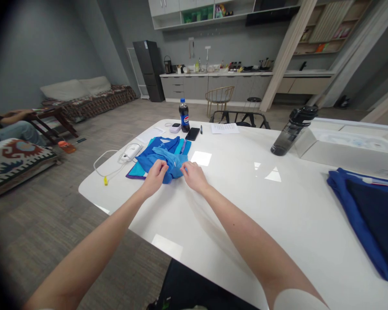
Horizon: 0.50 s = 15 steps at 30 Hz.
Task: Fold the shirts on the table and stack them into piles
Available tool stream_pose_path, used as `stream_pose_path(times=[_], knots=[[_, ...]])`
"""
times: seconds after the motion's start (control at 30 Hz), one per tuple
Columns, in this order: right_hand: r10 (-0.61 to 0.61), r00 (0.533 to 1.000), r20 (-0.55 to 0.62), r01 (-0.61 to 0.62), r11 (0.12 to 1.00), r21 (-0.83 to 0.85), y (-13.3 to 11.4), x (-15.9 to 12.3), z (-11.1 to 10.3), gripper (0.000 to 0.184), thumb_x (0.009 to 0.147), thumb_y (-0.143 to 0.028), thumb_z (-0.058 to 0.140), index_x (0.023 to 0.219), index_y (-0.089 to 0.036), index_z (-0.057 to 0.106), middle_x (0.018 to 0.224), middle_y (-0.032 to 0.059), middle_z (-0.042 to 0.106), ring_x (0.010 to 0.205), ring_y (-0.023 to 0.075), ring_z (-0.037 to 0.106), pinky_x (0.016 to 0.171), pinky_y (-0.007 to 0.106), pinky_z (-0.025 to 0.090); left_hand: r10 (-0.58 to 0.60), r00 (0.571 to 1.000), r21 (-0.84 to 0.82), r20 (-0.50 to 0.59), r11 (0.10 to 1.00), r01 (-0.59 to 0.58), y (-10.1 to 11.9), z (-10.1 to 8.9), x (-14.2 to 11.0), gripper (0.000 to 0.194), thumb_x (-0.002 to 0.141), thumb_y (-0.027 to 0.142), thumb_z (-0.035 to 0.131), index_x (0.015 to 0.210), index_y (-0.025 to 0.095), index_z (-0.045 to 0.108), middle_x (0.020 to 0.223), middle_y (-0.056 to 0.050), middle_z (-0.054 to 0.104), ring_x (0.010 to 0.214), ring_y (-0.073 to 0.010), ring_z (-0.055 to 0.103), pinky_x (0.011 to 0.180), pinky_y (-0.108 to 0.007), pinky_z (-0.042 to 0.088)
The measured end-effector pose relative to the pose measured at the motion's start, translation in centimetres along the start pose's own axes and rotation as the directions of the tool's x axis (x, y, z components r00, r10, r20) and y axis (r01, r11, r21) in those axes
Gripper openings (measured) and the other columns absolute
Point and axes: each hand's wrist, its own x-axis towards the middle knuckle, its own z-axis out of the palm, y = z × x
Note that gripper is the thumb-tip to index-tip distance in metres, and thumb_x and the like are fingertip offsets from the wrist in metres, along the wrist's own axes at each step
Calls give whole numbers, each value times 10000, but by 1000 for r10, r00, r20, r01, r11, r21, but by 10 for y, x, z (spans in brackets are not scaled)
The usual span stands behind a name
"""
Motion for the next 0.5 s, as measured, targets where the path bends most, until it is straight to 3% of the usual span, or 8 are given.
stream_pose_path(times=[0.1, 0.17, 0.27, 0.33, 0.5], knots=[[73, 989, 129, -65, 996, -68, 6, -11, 6, 611, 894, -455, 716, 1438, -273, 507, 1467, 105, 532, 1294, 309, 488, 1024, 452, 424, 2, 996, 40, 86, 999, -5, 2, 11, -8, 200, 1019, 325, 438, 888, 222, 548, 931, -37, 630, 922, -183, 605, 872, -315, 471], [157, 976, 152, -137, 982, -133, 11, -9, 18, 727, 867, -455, 744, 1512, -311, 442, 1551, 117, 450, 1337, 351, 442, 1021, 502, 416, -16, 996, 80, 88, 997, 9, 2, 17, -15, 179, 1005, 320, 465, 888, 222, 559, 938, -39, 636, 937, -189, 614, 882, -324, 473], [243, 961, 131, -207, 949, -239, 15, 3, 35, 433, 928, -399, 679, 1351, -333, 613, 1517, 98, 495, 1310, 365, 444, 1008, 546, 401, -100, 995, 189, 12, 977, 96, -1, 19, -25, 142, 986, 308, 496, 915, 225, 587, 1008, -54, 648, 1013, -211, 618, 928, -355, 467], [232, 966, 119, -192, 941, -277, 15, 9, 43, 225, 972, -367, 618, 1171, -309, 703, 1401, 91, 590, 1258, 350, 476, 993, 539, 406, -139, 988, 293, -59, 944, 150, -6, 16, -31, 109, 968, 299, 524, 963, 233, 611, 1083, -68, 650, 1092, -239, 606, 978, -396, 447], [165, 968, 187, -90, 931, -353, 10, 0, 31, 185, 992, -220, 530, 1050, -203, 704, 1186, 170, 667, 1153, 332, 564, 955, 492, 450, -229, 937, 425, -264, 844, 326, -13, 13, -50, 231, 956, 322, 533, 1141, 210, 617, 1247, -144, 601, 1202, -310, 569, 1048, -486, 418]])
